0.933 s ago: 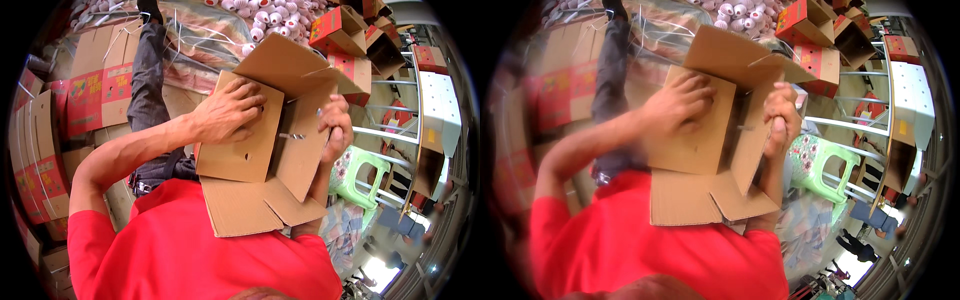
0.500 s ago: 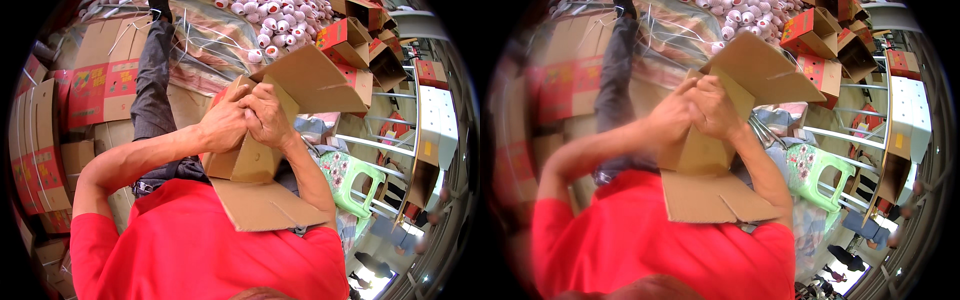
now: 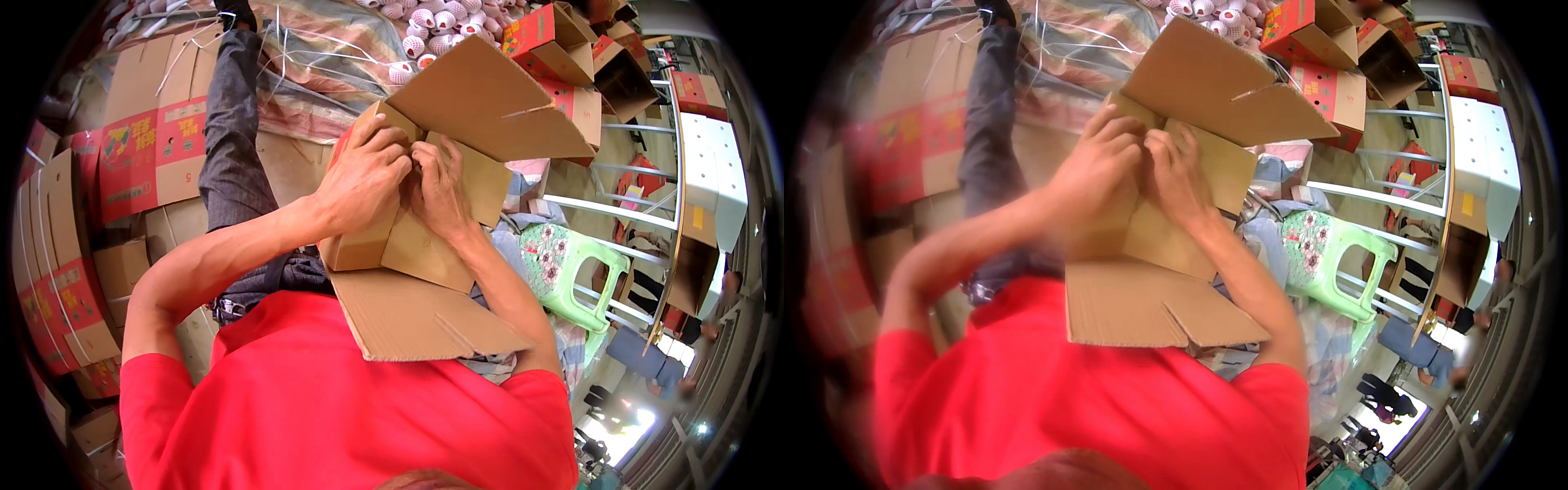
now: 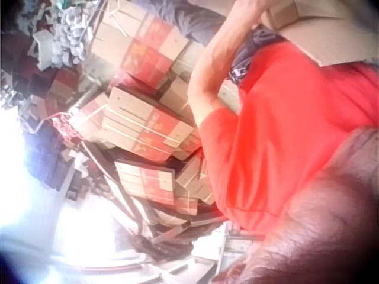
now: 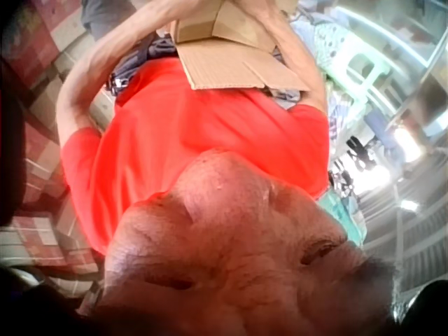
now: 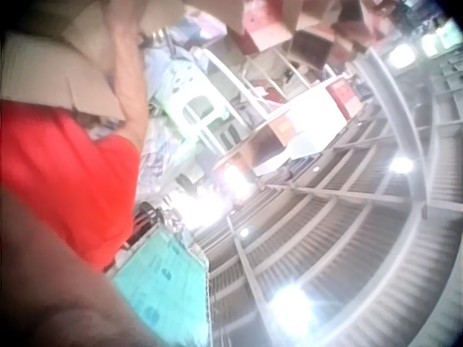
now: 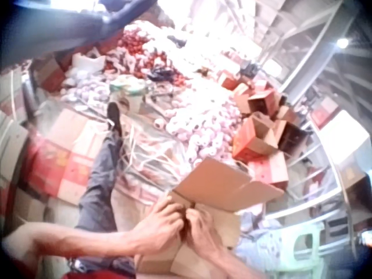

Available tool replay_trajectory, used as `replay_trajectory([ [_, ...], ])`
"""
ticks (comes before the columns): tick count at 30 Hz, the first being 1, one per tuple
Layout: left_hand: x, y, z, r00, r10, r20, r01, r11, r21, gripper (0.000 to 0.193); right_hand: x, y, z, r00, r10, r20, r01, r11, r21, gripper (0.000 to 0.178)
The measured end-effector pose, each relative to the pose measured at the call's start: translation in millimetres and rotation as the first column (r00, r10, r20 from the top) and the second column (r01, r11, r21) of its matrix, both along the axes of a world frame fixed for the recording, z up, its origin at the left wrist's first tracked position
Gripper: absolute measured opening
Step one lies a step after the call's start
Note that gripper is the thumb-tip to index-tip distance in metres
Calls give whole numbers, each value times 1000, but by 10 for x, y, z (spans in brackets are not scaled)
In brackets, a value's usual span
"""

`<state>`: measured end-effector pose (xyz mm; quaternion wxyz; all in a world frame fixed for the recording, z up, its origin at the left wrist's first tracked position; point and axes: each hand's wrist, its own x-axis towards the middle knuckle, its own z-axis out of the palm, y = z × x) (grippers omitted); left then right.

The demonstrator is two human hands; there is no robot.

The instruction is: The person sits on the floor and assembles flat cardboard boxes by folding the flaps and inserting the tabs into slots. The person repeatedly picks up flat boxes, folds them into shape, and places them aside.

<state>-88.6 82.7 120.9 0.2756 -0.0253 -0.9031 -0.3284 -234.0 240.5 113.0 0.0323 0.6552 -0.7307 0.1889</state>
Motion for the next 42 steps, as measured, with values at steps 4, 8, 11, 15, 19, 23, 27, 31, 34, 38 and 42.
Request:
replay_trajectory([
  [4,-9,62,-42,998,57,34,-56,998,-27,26,50,4,-89,964,8,-264,-47,989,-143,44],
  [8,25,120,-5,990,19,137,-28,997,69,34,120,0,-32,981,-4,-195,-40,975,-218,41],
  [11,-48,271,-58,995,102,-17,-95,963,253,40,119,-89,-142,994,-30,104,60,951,-304,42],
  [15,-201,479,-141,954,263,-144,-103,737,668,54,79,-145,-376,698,-204,687,409,900,-149,34],
  [19,-169,313,-365,973,215,-85,-99,721,686,56,-92,-53,-3,862,-250,441,388,885,-256,22],
  [23,-124,180,-587,986,149,-68,-91,843,530,57,-421,472,245,820,-500,279,558,590,-584,10],
  [27,-75,221,-569,996,91,-3,-81,903,423,57,-585,1186,-68,330,-452,829,867,493,-76,42],
  [31,-13,299,-491,991,102,88,-129,910,393,68,-143,775,193,228,-417,880,623,757,197,56],
  [34,-76,399,-489,976,147,158,-190,933,306,68,-144,727,196,213,-473,855,578,767,281,67],
  [38,-173,558,-725,968,96,231,-106,994,28,65,-58,491,-161,588,-602,540,593,775,217,79],
  [42,-112,515,-722,986,67,155,-113,945,306,53,155,246,-595,687,-636,352,640,759,121,85],
])
